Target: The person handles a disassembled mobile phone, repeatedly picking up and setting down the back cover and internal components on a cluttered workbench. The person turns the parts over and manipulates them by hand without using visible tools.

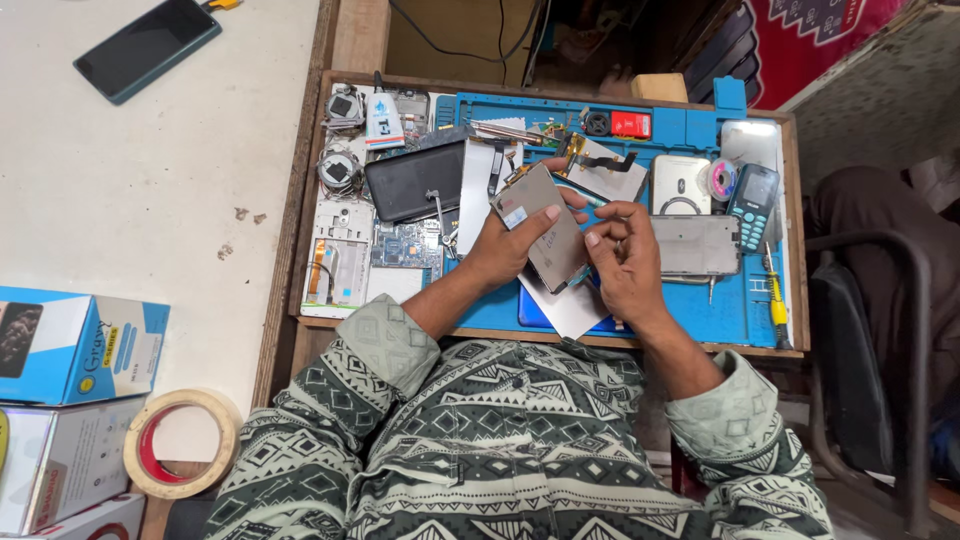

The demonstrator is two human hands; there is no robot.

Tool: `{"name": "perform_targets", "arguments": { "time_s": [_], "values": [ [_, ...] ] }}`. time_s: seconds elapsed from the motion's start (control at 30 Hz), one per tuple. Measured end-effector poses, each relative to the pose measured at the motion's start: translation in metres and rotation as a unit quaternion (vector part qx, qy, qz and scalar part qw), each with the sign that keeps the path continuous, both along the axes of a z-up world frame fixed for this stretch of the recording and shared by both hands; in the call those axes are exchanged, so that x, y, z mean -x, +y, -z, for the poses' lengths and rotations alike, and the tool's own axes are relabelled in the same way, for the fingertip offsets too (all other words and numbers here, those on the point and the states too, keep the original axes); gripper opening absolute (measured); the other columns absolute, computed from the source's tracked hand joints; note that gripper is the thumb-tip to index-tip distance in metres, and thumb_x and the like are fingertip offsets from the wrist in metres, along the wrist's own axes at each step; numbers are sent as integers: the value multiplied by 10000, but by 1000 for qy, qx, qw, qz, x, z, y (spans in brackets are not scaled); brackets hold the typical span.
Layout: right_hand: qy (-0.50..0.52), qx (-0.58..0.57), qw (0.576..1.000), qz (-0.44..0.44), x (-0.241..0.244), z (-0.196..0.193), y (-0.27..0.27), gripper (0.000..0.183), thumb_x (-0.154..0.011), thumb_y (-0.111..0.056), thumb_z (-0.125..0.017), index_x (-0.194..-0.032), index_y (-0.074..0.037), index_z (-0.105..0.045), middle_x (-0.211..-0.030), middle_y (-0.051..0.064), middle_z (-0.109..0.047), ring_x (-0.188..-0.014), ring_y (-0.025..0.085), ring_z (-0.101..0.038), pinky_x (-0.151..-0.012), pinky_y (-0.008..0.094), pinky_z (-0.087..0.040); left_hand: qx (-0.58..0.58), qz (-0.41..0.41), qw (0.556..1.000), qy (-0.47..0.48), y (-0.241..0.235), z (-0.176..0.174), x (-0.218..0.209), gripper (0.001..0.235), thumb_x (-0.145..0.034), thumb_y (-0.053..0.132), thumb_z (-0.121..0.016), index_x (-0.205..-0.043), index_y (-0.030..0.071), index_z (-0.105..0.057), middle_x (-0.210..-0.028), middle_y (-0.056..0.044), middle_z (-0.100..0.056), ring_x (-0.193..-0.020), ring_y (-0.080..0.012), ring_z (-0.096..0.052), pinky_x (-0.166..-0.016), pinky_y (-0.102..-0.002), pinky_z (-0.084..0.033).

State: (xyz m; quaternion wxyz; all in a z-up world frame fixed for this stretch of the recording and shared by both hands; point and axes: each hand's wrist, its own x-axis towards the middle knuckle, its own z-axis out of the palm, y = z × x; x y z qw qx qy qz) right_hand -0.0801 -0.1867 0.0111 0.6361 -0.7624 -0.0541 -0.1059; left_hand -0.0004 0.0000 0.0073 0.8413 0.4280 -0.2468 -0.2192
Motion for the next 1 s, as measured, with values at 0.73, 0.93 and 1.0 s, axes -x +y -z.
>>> {"name": "perform_targets", "arguments": {
  "time_s": [0.73, 0.93, 1.0],
  "values": [
    [-5, -27, 996, -87, 10, -2, 16, 587, -982, -40, -650, -1496, 2, -370, -1074, 89, -611, -898, 108, -641, -727, 238, -554, 19, 0, 1000, 24, 3, -6, 1, 522, -1026, 124, -570, -1513, 23, -410, -1161, -127, -678, -1111, -240, -686, -994, -406, -580],
    [73, -92, 983, -144, 9, -9, 14, 735, -934, -160, -698, -1527, -60, -275, -1133, 137, -660, -890, 138, -687, -664, 258, -589, 5, -8, 999, 41, 3, -6, 1, 510, -1020, 147, -577, -1496, 26, -437, -1147, -101, -659, -1096, -230, -690, -962, -395, -588],
    [107, -102, 978, -150, 6, -8, 15, 754, -924, -182, -705, -1529, -81, -266, -1106, 137, -663, -843, 139, -685, -643, 260, -583, -7, -11, 999, 36, 4, -7, 1, 511, -1017, 152, -584, -1493, 30, -446, -1153, -96, -654, -1091, -226, -689, -955, -388, -587]
  ]
}}
